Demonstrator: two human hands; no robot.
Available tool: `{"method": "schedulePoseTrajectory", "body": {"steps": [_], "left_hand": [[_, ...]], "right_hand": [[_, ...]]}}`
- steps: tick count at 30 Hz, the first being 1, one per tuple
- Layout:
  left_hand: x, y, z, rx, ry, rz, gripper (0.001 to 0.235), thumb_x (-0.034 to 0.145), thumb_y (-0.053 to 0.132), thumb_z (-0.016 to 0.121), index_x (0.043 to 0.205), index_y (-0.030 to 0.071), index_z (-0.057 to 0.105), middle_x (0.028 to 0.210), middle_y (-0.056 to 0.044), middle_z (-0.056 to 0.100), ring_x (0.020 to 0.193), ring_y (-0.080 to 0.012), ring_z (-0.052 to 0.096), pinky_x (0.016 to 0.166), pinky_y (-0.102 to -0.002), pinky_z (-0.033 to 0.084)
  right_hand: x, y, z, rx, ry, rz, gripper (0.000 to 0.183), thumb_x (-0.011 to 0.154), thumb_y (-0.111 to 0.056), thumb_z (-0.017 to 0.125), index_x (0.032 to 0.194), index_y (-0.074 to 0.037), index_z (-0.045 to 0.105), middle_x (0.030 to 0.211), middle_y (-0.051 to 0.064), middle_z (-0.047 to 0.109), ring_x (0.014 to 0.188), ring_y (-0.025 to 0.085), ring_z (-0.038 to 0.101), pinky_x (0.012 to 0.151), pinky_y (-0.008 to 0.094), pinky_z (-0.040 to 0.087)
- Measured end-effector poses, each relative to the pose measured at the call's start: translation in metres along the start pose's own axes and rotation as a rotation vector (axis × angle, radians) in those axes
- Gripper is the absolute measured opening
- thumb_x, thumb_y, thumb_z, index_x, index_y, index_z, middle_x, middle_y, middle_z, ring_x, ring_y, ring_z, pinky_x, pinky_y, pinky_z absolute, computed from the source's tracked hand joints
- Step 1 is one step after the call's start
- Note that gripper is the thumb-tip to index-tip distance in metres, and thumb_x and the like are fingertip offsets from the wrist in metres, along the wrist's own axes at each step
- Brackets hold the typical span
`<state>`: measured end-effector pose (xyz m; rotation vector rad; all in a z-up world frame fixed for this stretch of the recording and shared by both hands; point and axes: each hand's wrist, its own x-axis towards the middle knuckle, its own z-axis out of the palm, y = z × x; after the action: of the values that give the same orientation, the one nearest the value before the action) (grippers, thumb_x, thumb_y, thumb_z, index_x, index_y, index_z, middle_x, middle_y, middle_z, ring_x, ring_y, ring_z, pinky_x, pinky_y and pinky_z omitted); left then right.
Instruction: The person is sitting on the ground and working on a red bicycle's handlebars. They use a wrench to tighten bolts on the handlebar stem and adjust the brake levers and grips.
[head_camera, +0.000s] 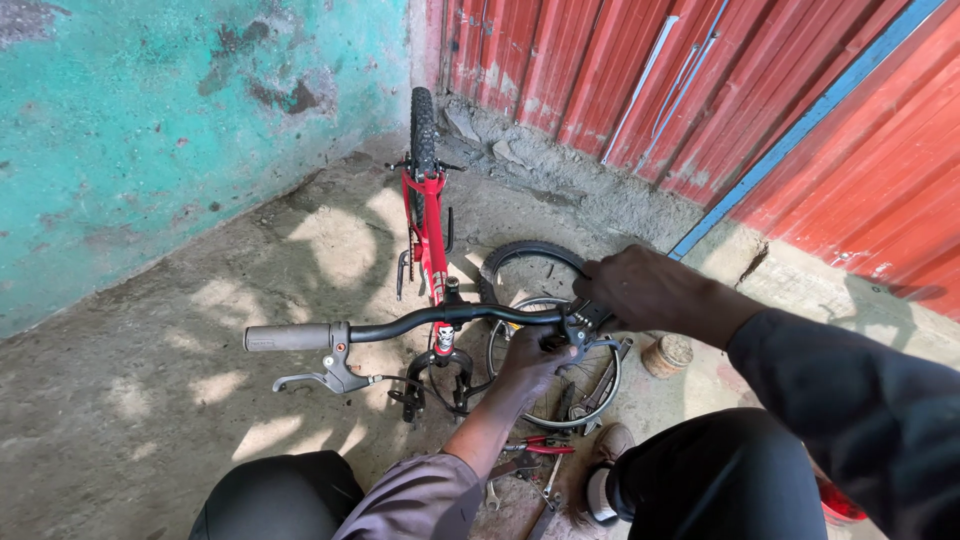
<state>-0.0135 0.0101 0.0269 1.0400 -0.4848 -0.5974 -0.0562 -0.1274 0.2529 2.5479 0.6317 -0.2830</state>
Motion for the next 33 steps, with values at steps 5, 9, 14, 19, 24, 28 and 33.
{"method": "schedulePoseTrajectory", "body": {"steps": [5,9,14,19,24,28,33], "left_hand": [[0.002,-0.007,-0.002,-0.001,0.007,0.011,0.024,0.083,0.002,0.078,0.104,-0.007,0.071,0.075,-0.016,0.069,0.058,-0.0186,0.069,0.049,-0.025,0.059],[0.004,-0.007,0.000,0.072,-0.013,-0.005,0.023,0.084,0.001,0.077,0.105,-0.008,0.071,0.075,-0.018,0.070,0.059,-0.0198,0.070,0.049,-0.026,0.059],[0.008,-0.014,-0.006,0.077,-0.018,-0.026,0.025,0.087,0.002,0.076,0.108,-0.009,0.070,0.080,-0.018,0.071,0.064,-0.0203,0.070,0.052,-0.025,0.059],[0.008,-0.022,-0.012,0.141,-0.037,-0.023,0.031,0.091,0.005,0.076,0.117,-0.009,0.068,0.087,-0.019,0.073,0.070,-0.0208,0.072,0.056,-0.027,0.061],[0.010,-0.016,-0.021,0.189,-0.067,-0.077,0.038,0.093,0.009,0.075,0.125,-0.009,0.064,0.091,-0.019,0.073,0.072,-0.0192,0.072,0.058,-0.026,0.062],[-0.009,0.031,-0.007,0.264,-0.088,-0.103,0.044,0.095,0.011,0.073,0.131,-0.011,0.059,0.095,-0.019,0.072,0.076,-0.0184,0.070,0.062,-0.026,0.060],[-0.013,0.042,-0.004,0.327,-0.039,-0.137,0.044,0.088,0.014,0.081,0.123,-0.008,0.066,0.092,-0.019,0.073,0.072,-0.0211,0.072,0.058,-0.028,0.062]], "right_hand": [[-0.009,-0.011,0.035,0.108,0.122,0.235,0.052,0.072,-0.061,0.080,0.094,-0.016,0.066,0.076,0.008,0.069,0.073,0.033,0.075,0.067,0.048,0.063],[-0.021,-0.030,0.040,0.350,0.181,0.552,0.059,0.067,-0.065,0.080,0.093,-0.013,0.072,0.071,0.016,0.072,0.072,0.042,0.075,0.066,0.054,0.062],[-0.028,-0.075,0.008,0.654,0.199,0.904,0.053,0.066,-0.052,0.086,0.103,-0.013,0.079,0.082,0.021,0.075,0.087,0.048,0.074,0.079,0.056,0.062],[-0.031,-0.074,0.022,0.766,0.295,0.923,0.058,0.065,-0.050,0.089,0.112,-0.017,0.076,0.088,0.021,0.077,0.092,0.050,0.072,0.082,0.060,0.060],[-0.034,-0.065,0.029,0.785,0.352,0.836,0.050,0.065,-0.047,0.088,0.108,-0.024,0.078,0.093,0.012,0.080,0.095,0.040,0.075,0.083,0.053,0.060],[-0.033,-0.076,0.057,1.032,0.660,0.735,0.055,0.063,-0.036,0.095,0.113,-0.021,0.079,0.098,0.014,0.081,0.098,0.041,0.074,0.081,0.052,0.060],[-0.031,-0.075,0.090,1.230,0.922,0.715,0.047,0.063,-0.020,0.097,0.104,-0.009,0.079,0.083,0.015,0.078,0.082,0.022,0.073,0.074,0.035,0.057]]}}
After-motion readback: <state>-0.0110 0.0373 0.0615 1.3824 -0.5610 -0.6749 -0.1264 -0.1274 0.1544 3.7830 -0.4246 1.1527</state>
